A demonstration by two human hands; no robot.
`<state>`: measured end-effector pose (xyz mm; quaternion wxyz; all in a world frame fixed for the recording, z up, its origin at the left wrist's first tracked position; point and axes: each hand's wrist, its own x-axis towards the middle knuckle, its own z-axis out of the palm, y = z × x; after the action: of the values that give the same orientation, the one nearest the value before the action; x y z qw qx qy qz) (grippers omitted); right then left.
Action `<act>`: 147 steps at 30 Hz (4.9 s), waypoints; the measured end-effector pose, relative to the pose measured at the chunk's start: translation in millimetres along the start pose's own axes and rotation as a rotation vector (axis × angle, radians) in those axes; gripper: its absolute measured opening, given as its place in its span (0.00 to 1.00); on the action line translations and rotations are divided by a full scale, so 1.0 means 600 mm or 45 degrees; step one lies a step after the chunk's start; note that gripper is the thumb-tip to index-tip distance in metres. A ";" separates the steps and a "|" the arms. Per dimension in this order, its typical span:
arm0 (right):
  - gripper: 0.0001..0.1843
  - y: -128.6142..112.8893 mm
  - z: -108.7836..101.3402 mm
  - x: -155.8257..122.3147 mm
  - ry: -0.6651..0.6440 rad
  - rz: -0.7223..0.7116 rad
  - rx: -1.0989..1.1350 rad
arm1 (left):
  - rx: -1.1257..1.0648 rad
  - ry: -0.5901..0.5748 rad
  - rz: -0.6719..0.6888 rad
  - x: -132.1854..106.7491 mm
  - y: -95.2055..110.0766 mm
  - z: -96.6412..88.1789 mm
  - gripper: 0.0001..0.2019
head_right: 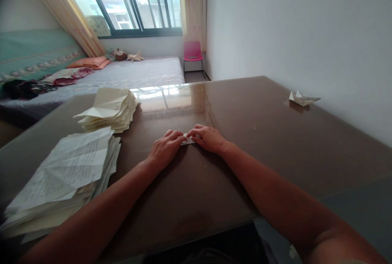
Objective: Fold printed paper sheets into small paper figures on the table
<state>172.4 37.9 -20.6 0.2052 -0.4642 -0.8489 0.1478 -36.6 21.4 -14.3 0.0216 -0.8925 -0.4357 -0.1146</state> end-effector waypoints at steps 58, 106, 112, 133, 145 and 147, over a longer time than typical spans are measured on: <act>0.24 0.005 0.001 -0.025 0.157 -0.048 0.000 | 0.117 -0.097 0.081 0.003 0.006 -0.021 0.13; 0.19 -0.031 0.018 -0.016 0.398 0.097 0.687 | -0.904 0.355 -0.090 0.022 0.011 0.028 0.19; 0.19 -0.024 0.018 -0.016 0.335 0.132 0.814 | -1.028 0.321 -0.114 0.023 0.012 0.030 0.21; 0.20 -0.010 0.009 -0.017 0.165 0.109 1.100 | -1.397 0.209 -0.182 0.021 0.007 0.026 0.22; 0.14 -0.028 0.025 -0.020 0.442 0.142 0.417 | -1.039 0.300 0.013 0.023 0.027 0.037 0.27; 0.11 -0.029 0.022 -0.022 0.460 0.189 0.256 | -1.015 0.315 0.020 0.023 0.028 0.037 0.27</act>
<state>159.7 16.3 -27.1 0.3879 -0.5216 -0.7427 0.1608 -11.1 24.5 -31.8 -0.2726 -0.8138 -0.3444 -0.3806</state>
